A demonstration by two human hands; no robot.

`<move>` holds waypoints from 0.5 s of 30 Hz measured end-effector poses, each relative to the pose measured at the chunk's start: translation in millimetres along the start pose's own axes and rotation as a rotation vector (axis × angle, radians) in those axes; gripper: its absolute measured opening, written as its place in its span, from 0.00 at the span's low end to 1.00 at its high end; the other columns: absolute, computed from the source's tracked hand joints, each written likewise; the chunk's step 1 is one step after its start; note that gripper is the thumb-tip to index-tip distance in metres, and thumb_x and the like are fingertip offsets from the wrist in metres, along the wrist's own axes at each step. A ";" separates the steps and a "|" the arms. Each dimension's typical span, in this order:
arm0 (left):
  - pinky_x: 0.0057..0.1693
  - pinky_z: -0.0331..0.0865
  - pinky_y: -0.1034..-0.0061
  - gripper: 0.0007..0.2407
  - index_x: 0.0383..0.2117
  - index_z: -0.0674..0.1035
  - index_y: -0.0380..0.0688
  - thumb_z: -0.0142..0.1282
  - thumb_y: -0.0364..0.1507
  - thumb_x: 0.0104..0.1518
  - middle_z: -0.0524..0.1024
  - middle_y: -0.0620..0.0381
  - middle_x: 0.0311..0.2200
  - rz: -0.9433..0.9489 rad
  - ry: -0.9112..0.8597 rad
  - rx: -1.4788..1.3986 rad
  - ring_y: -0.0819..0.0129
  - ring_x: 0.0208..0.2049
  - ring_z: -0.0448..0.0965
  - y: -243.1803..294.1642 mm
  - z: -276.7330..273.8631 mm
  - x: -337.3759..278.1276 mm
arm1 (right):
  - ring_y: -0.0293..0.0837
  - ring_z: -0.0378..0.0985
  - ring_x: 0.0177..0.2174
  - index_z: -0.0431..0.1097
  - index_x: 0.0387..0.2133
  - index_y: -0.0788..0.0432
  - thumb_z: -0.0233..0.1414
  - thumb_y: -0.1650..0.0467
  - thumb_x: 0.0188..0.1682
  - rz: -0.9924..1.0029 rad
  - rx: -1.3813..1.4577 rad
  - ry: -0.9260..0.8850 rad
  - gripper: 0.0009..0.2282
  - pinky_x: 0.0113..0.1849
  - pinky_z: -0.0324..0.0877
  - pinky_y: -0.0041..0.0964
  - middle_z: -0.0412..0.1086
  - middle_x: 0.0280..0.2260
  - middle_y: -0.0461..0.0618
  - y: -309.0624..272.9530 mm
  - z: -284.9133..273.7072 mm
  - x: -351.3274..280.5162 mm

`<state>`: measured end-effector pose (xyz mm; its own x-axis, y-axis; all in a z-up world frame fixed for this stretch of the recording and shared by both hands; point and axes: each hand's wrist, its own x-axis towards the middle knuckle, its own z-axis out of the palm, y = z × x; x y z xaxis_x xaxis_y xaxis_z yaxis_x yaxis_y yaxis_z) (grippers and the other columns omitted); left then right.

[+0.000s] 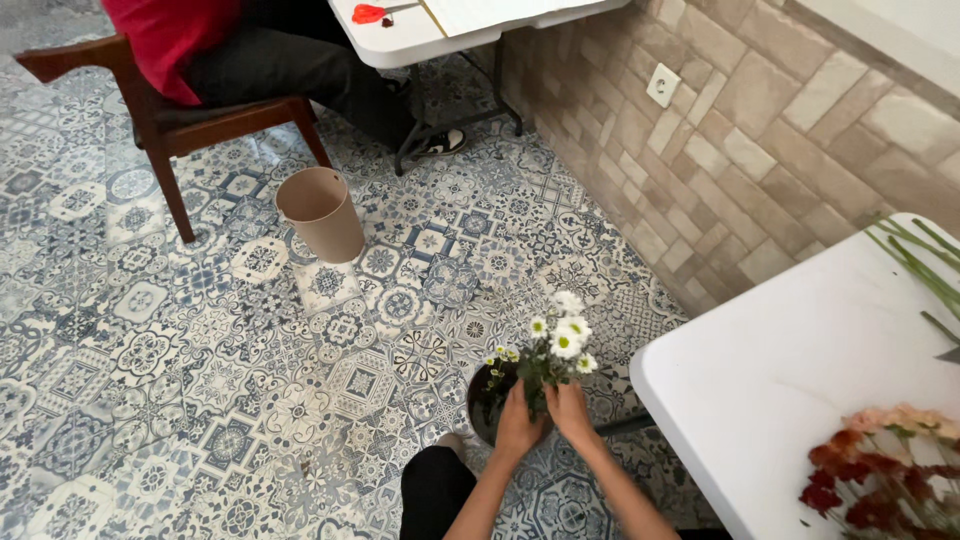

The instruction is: The person arranges flowers by hand and using shears, trimming stems, grouping flowers together, and placing them into a bucket.

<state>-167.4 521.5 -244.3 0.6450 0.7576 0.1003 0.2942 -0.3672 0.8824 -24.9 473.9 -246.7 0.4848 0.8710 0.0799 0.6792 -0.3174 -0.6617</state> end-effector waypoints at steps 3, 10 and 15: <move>0.63 0.65 0.53 0.36 0.70 0.51 0.38 0.60 0.30 0.57 0.56 0.40 0.67 -0.136 -0.099 -0.005 0.43 0.67 0.58 22.2 -8.0 -10.0 | 0.42 0.78 0.24 0.74 0.32 0.60 0.48 0.73 0.55 0.035 0.186 0.046 0.06 0.28 0.66 0.36 0.74 0.24 0.47 -26.5 -18.4 -18.9; 0.63 0.64 0.55 0.40 0.70 0.48 0.34 0.62 0.33 0.56 0.56 0.37 0.67 -0.088 -0.060 0.054 0.41 0.66 0.59 50.6 -30.0 -29.1 | 0.35 0.60 0.14 0.64 0.16 0.57 0.48 0.67 0.56 -0.065 0.074 0.094 0.16 0.21 0.52 0.40 0.57 0.12 0.42 -57.9 -41.9 -40.6; 0.54 0.76 0.51 0.22 0.53 0.70 0.36 0.62 0.26 0.52 0.73 0.39 0.48 0.052 0.078 -0.103 0.38 0.52 0.76 109.1 -60.5 -41.0 | 0.39 0.62 0.09 0.71 0.38 0.76 0.47 0.68 0.58 -0.113 0.005 -0.027 0.16 0.17 0.63 0.29 0.66 0.09 0.51 -125.9 -99.1 -62.4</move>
<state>-204.5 483.0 -124.3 0.5998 0.7800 0.1787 0.1857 -0.3528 0.9171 -86.1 422.4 -94.5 0.3900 0.9110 0.1344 0.7262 -0.2145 -0.6531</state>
